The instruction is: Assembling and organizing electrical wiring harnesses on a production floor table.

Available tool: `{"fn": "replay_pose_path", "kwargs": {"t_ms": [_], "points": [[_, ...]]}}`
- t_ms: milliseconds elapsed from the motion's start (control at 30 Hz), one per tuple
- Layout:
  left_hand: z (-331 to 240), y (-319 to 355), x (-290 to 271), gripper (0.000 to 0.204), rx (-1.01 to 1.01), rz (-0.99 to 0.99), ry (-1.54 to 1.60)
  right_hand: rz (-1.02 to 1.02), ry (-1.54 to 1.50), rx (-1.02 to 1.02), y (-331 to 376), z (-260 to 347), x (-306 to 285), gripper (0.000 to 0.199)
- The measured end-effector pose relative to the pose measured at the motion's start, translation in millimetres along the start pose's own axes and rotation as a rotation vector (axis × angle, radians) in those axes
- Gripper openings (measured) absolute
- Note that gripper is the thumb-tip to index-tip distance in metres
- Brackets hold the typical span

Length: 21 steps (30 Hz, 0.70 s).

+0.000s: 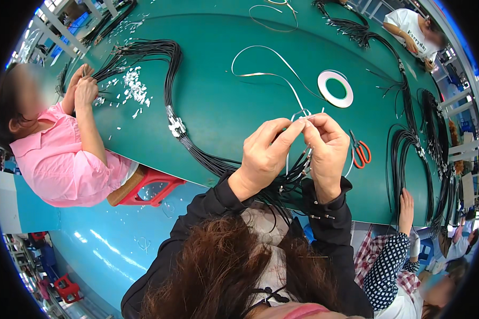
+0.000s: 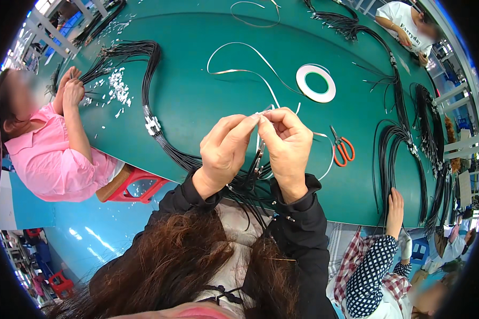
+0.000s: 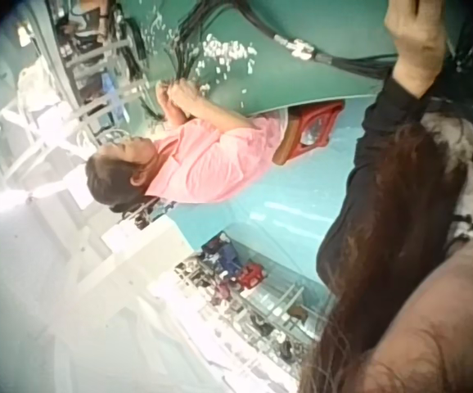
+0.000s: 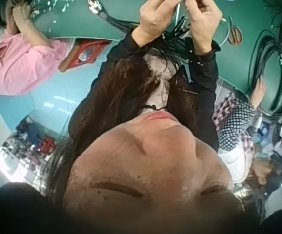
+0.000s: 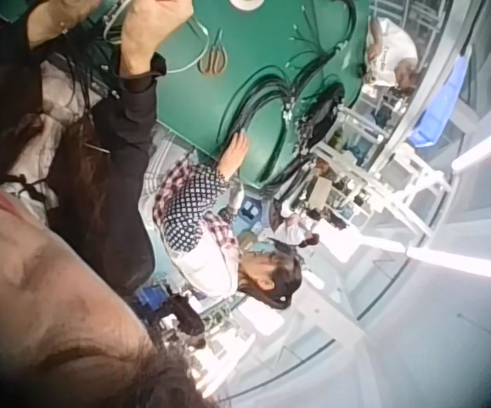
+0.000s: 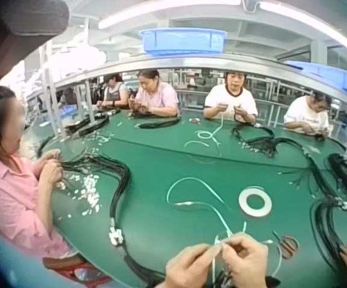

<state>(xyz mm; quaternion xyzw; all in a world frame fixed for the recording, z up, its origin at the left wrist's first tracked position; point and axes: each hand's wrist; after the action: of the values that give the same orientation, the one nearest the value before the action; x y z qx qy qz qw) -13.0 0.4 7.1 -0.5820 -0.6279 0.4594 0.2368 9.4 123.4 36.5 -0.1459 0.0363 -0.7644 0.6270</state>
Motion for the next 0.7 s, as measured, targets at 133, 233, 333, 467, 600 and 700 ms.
{"fn": "replay_pose_path", "kwargs": {"t_ms": [133,233,333,467,600,700], "points": [[-2.7,-4.2,0.8,0.026,-0.009,-0.041,-0.062,0.017,0.004,0.005,0.3,2.0,2.1,0.004],[-0.2,-4.4,4.4,0.023,-0.049,-0.096,-0.006,0.021,0.019,0.006,2.7,2.2,6.3,0.005],[-4.1,-4.3,3.8,0.021,-0.151,-0.129,0.083,0.020,0.039,0.005,5.7,1.7,11.0,0.007],[-9.6,-4.3,2.7,0.017,-0.425,-0.131,0.341,-0.012,0.118,-0.007,5.0,2.1,13.2,0.007],[-10.1,-4.4,-0.9,0.013,-0.717,-0.109,0.691,-0.025,0.203,-0.042,3.7,-1.6,13.8,0.008],[-9.0,-5.8,-3.9,0.014,-0.853,-0.080,0.869,-0.035,0.211,-0.107,1.2,-8.3,14.1,0.008]]}}
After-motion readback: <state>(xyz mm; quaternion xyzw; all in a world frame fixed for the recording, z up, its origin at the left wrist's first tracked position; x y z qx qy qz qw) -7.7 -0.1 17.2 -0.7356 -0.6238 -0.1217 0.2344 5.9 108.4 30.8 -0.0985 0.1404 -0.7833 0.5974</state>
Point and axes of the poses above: each hand's wrist, its own y-axis away from the middle knuckle, its own x-axis out of the palm, z = x × y, and after that the axes turned 1 degree about y, right-handed
